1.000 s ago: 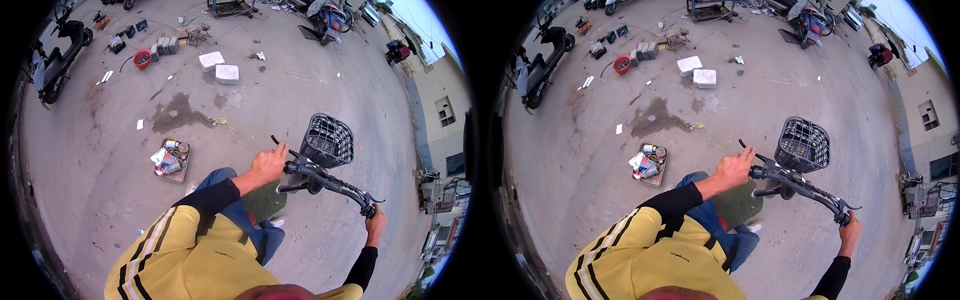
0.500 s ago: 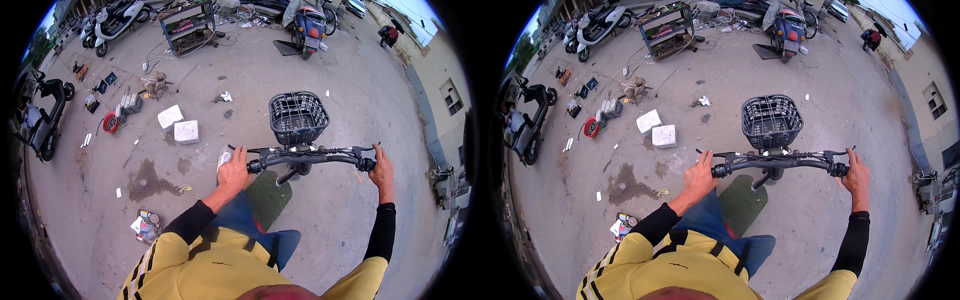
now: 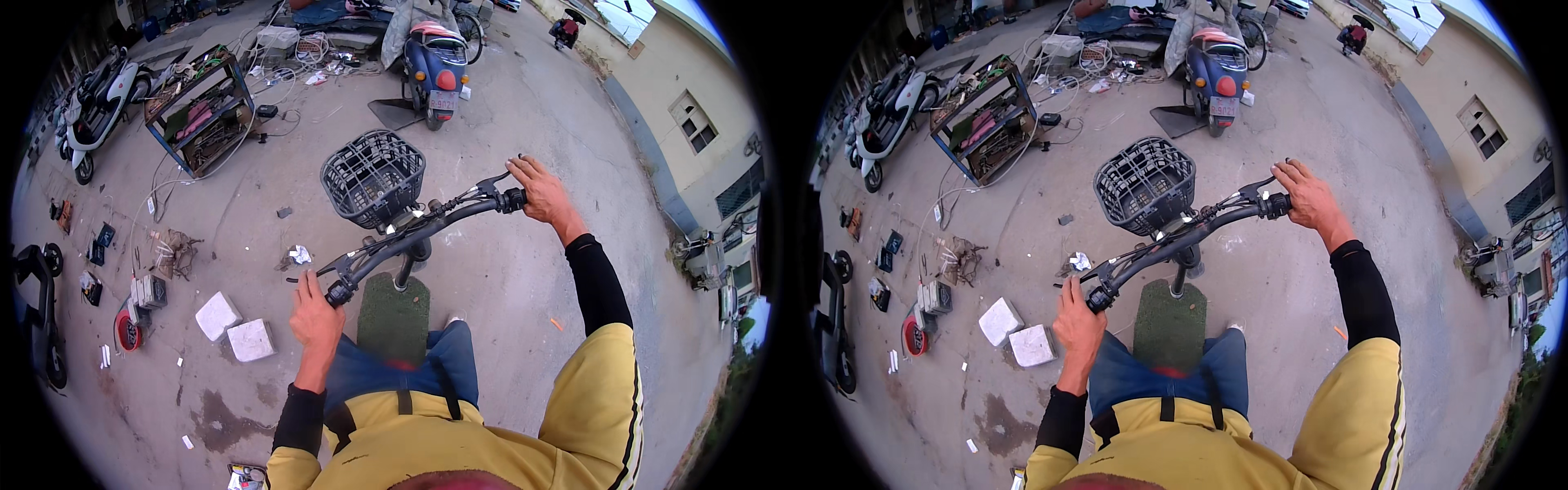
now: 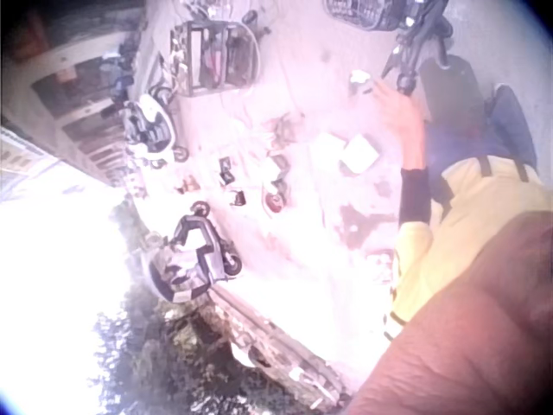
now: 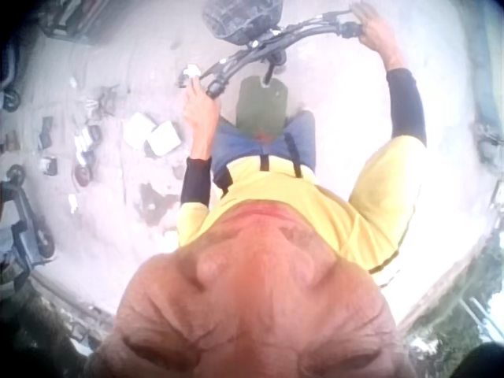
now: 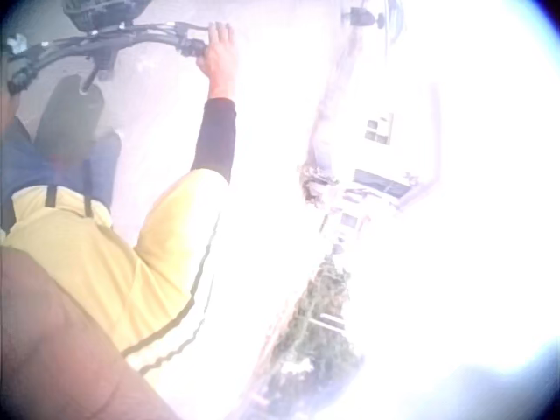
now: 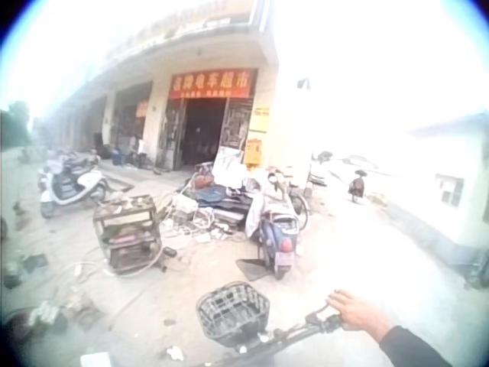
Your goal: The person uses a screwdriver to remove screws from the scooter's under-seat storage compartment and seat. After removing the screws, the person closes the compartment and moves to the front of the scooter, briefly handling the handlebars and basket.
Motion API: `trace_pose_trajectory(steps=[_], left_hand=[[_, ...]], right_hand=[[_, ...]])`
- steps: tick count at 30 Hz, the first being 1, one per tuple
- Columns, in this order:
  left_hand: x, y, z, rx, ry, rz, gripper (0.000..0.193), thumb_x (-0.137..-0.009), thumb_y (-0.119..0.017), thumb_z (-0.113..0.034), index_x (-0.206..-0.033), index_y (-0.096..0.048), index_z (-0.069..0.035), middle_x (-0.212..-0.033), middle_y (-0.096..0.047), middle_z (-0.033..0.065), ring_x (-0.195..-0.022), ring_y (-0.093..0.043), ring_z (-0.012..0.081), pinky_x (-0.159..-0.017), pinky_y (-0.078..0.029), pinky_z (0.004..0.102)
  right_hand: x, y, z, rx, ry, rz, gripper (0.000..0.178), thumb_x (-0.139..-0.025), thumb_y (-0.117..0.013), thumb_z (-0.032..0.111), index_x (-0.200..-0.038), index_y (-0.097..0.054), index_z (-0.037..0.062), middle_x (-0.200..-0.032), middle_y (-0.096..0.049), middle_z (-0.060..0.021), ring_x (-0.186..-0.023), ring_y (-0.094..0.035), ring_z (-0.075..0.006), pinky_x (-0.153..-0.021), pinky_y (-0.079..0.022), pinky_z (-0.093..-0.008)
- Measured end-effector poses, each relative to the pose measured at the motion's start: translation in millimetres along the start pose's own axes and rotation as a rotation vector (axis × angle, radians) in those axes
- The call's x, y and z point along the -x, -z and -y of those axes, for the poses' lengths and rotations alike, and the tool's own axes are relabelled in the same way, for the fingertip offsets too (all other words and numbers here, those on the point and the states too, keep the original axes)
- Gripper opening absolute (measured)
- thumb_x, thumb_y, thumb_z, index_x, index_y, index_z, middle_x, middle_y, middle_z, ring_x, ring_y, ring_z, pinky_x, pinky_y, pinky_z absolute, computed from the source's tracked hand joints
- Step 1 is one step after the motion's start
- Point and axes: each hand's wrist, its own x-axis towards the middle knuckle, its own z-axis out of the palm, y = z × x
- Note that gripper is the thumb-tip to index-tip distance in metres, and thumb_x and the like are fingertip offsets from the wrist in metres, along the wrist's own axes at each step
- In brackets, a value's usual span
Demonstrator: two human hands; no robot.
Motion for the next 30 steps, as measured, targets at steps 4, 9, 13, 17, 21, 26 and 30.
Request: trace_pose_trajectory(steps=[4, 9, 13, 17, 21, 26, 30], left_hand=[[-141.2, -23.7, -32.9, 0.006, -0.062, -0.057, 0.081, -0.066, -0.079, -0.009, -0.143, -0.053, -0.004, -0.144, -0.057, 0.0125, -0.14, -0.048, 0.0381, -0.107, -0.048, 0.0519], [-300.8, -55.9, -44.1, -0.059, -0.106, -0.152, 0.075, -0.073, -0.08, -0.017, -0.143, -0.056, -0.004, -0.148, -0.056, 0.0141, -0.144, -0.046, 0.0389, -0.118, -0.038, 0.055], [-425.1, -80.8, -72.5, -0.092, -0.134, -0.094, 0.073, -0.077, -0.08, -0.02, -0.144, -0.056, -0.005, -0.148, -0.057, 0.015, -0.144, -0.048, 0.0383, -0.118, -0.04, 0.0519], [-536.5, -100.8, -92.6, -0.136, -0.157, -0.116, 0.073, -0.076, -0.079, -0.018, -0.144, -0.056, -0.005, -0.147, -0.059, 0.0151, -0.142, -0.05, 0.0379, -0.117, -0.042, 0.0507], [-633.8, -124.7, -115.3, -0.149, -0.181, -0.148, 0.071, -0.077, -0.079, -0.019, -0.143, -0.057, -0.005, -0.146, -0.06, 0.0158, -0.141, -0.052, 0.0388, -0.116, -0.042, 0.052], [-736.2, -156.9, -128.5, -0.167, -0.173, -0.166, 0.071, -0.078, -0.079, -0.022, -0.143, -0.057, -0.005, -0.145, -0.061, 0.015, -0.142, -0.051, 0.0367, -0.117, -0.041, 0.0514], [-866.1, -173.5, -143.3, -0.197, -0.186, -0.132, 0.07, -0.076, -0.078, -0.019, -0.141, -0.056, -0.006, -0.145, -0.06, 0.0134, -0.144, -0.05, 0.0326, -0.12, -0.04, 0.0479]], right_hand=[[-116.3, -40.8, -71.0, -0.036, -0.03, 0.033, 0.083, -0.074, -0.071, 0.003, -0.153, -0.049, 0.0106, -0.156, -0.051, -0.0099, -0.149, -0.042, -0.0354, -0.122, -0.04, -0.0417], [-248.6, -91.9, -128.6, -0.105, -0.011, 0.026, 0.085, -0.075, -0.068, -0.002, -0.156, -0.045, 0.0089, -0.158, -0.049, -0.0133, -0.153, -0.037, -0.0372, -0.126, -0.033, -0.0462], [-331.8, -128.2, -189.3, -0.183, -0.043, 0.048, 0.092, -0.072, -0.063, -0.012, -0.158, -0.042, 0.0101, -0.161, -0.047, -0.0137, -0.156, -0.032, -0.0361, -0.127, -0.032, -0.0439], [-425.9, -159.0, -229.6, -0.164, -0.015, -0.049, 0.09, -0.072, -0.064, -0.012, -0.157, -0.045, 0.0109, -0.158, -0.051, -0.0126, -0.152, -0.04, -0.0343, -0.123, -0.038, -0.0426], [-506.5, -201.4, -273.5, -0.083, -0.036, -0.219, 0.086, -0.073, -0.068, -0.012, -0.153, -0.051, 0.0124, -0.153, -0.057, -0.0102, -0.146, -0.048, -0.0316, -0.117, -0.045, -0.0406], [-610.0, -244.0, -315.6, -0.109, -0.029, -0.319, 0.084, -0.074, -0.059, -0.018, -0.153, -0.052, 0.0112, -0.152, -0.058, -0.0106, -0.145, -0.05, -0.0318, -0.115, -0.047, -0.0411], [-714.9, -261.7, -359.4, -0.139, -0.026, -0.261, 0.081, -0.076, -0.057, -0.016, -0.153, -0.05, 0.0063, -0.152, -0.056, -0.0165, -0.146, -0.048, -0.0362, -0.119, -0.042, -0.0433]])
